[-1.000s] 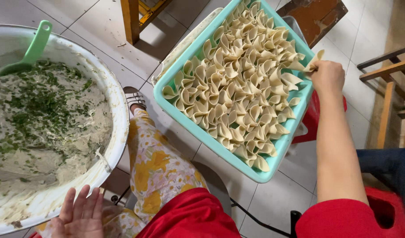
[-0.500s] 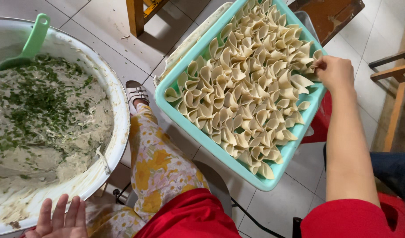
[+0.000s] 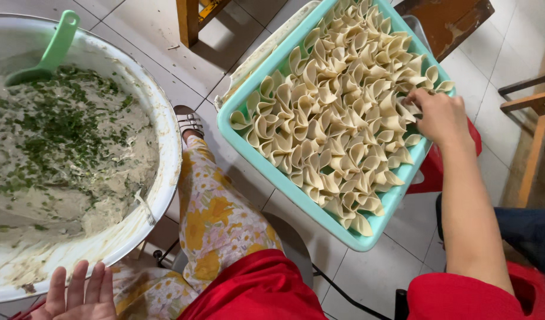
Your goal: The person prepares dumplings by spooning a meat and herb mixture onto square dough wrappers, folding them into shapes, and placing them into a plastic tray.
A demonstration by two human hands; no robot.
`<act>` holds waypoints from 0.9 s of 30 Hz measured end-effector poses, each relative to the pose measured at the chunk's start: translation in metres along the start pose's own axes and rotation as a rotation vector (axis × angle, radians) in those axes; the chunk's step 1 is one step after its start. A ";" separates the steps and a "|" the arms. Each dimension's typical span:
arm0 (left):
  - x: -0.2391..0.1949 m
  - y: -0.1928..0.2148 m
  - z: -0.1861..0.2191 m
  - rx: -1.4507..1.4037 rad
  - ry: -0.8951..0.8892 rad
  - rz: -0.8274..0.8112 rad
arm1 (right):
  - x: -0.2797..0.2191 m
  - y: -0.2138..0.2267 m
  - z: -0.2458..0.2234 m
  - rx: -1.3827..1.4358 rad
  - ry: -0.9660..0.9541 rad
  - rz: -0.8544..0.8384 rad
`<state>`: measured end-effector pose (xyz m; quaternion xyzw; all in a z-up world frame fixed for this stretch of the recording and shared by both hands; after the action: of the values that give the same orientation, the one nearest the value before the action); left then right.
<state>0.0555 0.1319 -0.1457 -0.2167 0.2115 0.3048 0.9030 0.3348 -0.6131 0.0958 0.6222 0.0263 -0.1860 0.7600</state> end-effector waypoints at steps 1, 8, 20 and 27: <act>0.000 0.004 0.000 -0.018 0.011 0.012 | 0.004 -0.001 0.004 0.052 0.025 0.017; -0.010 0.012 0.000 0.059 0.055 0.055 | 0.017 0.002 0.043 0.400 -0.034 0.064; 0.000 0.021 -0.015 -0.105 0.016 -0.006 | 0.004 0.005 -0.006 -0.043 0.199 0.275; -0.001 0.032 -0.012 -0.066 -0.030 -0.069 | 0.012 0.012 0.018 0.352 0.172 0.395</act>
<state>0.0315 0.1483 -0.1639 -0.2490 0.1799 0.2836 0.9084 0.3461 -0.6311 0.1075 0.7513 -0.0636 0.0175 0.6566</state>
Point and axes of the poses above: each hand's wrist, its own x-axis towards the middle knuckle, its own y-axis out of the back of the hand, z = x × y, the point moved 10 cm from there along x, towards the middle knuckle, and after that the axes turned 6 degrees about x, right-handed, at the moved point
